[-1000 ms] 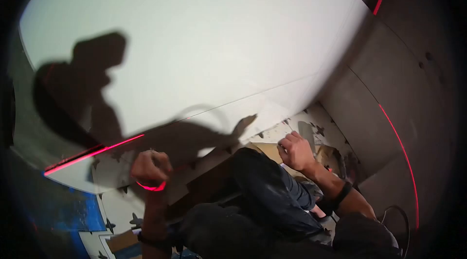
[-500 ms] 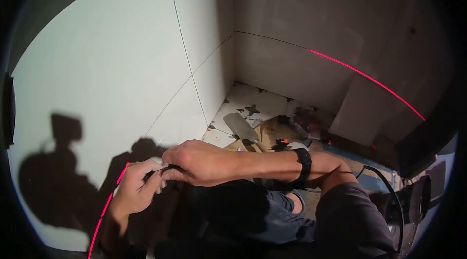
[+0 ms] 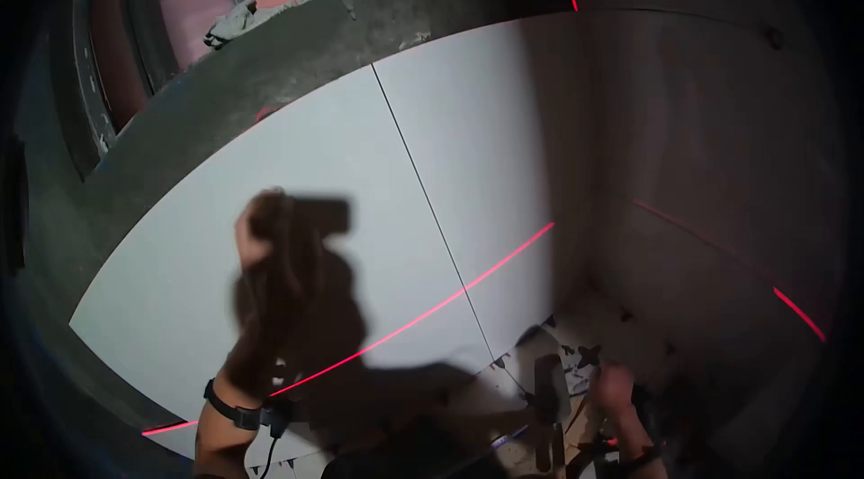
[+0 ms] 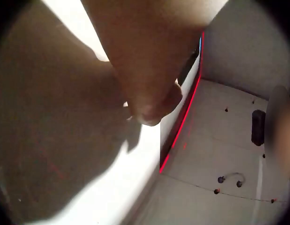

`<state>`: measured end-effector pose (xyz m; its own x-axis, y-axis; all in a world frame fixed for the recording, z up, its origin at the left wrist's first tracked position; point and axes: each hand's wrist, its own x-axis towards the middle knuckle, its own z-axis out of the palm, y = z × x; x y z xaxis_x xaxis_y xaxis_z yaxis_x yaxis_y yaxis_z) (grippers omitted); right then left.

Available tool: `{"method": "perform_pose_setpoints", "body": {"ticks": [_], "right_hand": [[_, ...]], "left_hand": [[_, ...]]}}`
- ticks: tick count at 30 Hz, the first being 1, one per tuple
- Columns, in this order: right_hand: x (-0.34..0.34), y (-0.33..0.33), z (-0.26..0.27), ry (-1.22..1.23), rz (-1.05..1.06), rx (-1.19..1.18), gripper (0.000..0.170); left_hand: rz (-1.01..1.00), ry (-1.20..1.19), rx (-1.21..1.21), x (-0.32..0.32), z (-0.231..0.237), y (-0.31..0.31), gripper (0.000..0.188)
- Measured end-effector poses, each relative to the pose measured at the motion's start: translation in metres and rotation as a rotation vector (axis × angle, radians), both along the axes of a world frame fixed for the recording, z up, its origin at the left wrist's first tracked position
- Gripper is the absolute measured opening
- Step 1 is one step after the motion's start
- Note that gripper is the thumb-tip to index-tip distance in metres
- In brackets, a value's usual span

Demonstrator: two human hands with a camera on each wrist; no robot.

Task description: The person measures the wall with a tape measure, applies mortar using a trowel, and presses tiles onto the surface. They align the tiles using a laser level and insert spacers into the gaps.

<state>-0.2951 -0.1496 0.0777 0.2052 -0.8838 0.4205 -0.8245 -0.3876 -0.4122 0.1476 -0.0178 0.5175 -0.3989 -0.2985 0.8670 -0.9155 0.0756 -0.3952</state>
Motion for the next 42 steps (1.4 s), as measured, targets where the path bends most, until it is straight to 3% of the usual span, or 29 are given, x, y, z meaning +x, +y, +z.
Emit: {"method": "perform_pose_setpoints", "body": {"ticks": [1,2,3,4,5,8,10,11,13,16,22,24,25,27,28,29,30,32,34,37,39,42], "right_hand": [[-0.027,0.006,-0.033,0.152,-0.067,0.112,0.015],[-0.051,0.017,-0.077,0.110,-0.051,-0.083,0.019],[-0.070,-0.048,-0.133,0.081,-0.105,0.020,0.021],[-0.079,-0.086,-0.163,0.045,-0.117,0.071,0.023],[-0.088,-0.069,-0.174,0.035,-0.104,0.066,0.023],[-0.105,-0.057,-0.182,-0.030,-0.094,0.134,0.025],[-0.107,-0.055,-0.185,-0.064,-0.108,0.161,0.029],[-0.109,-0.055,-0.186,-0.077,-0.112,0.169,0.030],[-0.106,-0.057,-0.175,0.047,-0.122,0.294,0.040],[-0.105,-0.064,-0.217,-0.020,-0.196,0.192,0.034],[-0.099,-0.063,-0.229,-0.009,-0.183,0.211,0.036],[-0.098,-0.068,-0.238,0.079,-0.113,0.060,0.036],[-0.099,-0.082,-0.241,0.156,-0.060,-0.143,0.037],[-0.038,-0.112,-0.134,-0.293,-0.164,0.159,0.034],[-0.002,-0.112,0.012,-0.355,-0.006,0.308,0.036],[0.035,-0.128,0.090,-0.449,0.114,0.134,0.030],[0.060,-0.128,0.177,-0.685,0.305,0.230,0.022],[0.118,-0.125,0.302,-0.942,0.523,0.149,0.016],[0.163,-0.130,0.389,-0.889,0.713,-0.103,0.015],[0.228,-0.136,0.475,-1.025,0.776,-0.384,0.020],[0.248,-0.136,0.499,-1.071,0.778,-0.189,0.024],[0.272,-0.134,0.498,-1.133,0.689,-0.124,0.029]], "left_hand": [[0.162,-0.001,-0.122,0.013,0.019,0.024,0.049],[0.255,-0.047,-0.251,0.021,0.040,0.054,0.050],[0.270,0.023,-0.270,0.022,0.032,-0.046,0.050],[0.351,0.031,-0.293,0.029,0.031,-0.061,0.052],[0.398,0.055,-0.348,0.035,0.036,-0.034,0.049],[0.446,0.159,-0.485,0.107,0.040,0.041,0.042],[0.631,0.132,-0.517,0.138,0.039,0.087,0.040],[0.615,0.153,-0.526,0.156,0.036,0.107,0.037],[0.669,0.201,-0.503,0.178,0.033,0.132,0.034],[0.716,0.152,-0.469,0.187,0.032,0.147,0.034],[0.772,0.066,-0.458,0.204,0.028,0.154,0.037],[0.771,0.052,-0.434,0.208,0.030,0.160,0.037],[0.792,0.046,-0.415,0.207,0.028,0.161,0.038],[0.834,0.025,-0.389,0.205,0.030,0.164,0.039],[0.821,0.046,-0.413,0.207,0.029,0.162,0.039],[0.806,0.076,-0.441,0.208,0.026,0.158,0.040],[0.813,0.068,-0.442,0.206,0.026,0.155,0.041],[0.816,0.078,-0.442,0.205,0.026,0.152,0.041],[0.816,0.095,-0.438,0.204,0.026,0.154,0.042],[0.829,0.084,-0.417,0.205,0.026,0.158,0.043],[0.820,0.111,-0.409,0.210,0.023,0.160,0.043],[0.799,0.079,-0.434,0.210,0.023,0.156,0.044]]}}
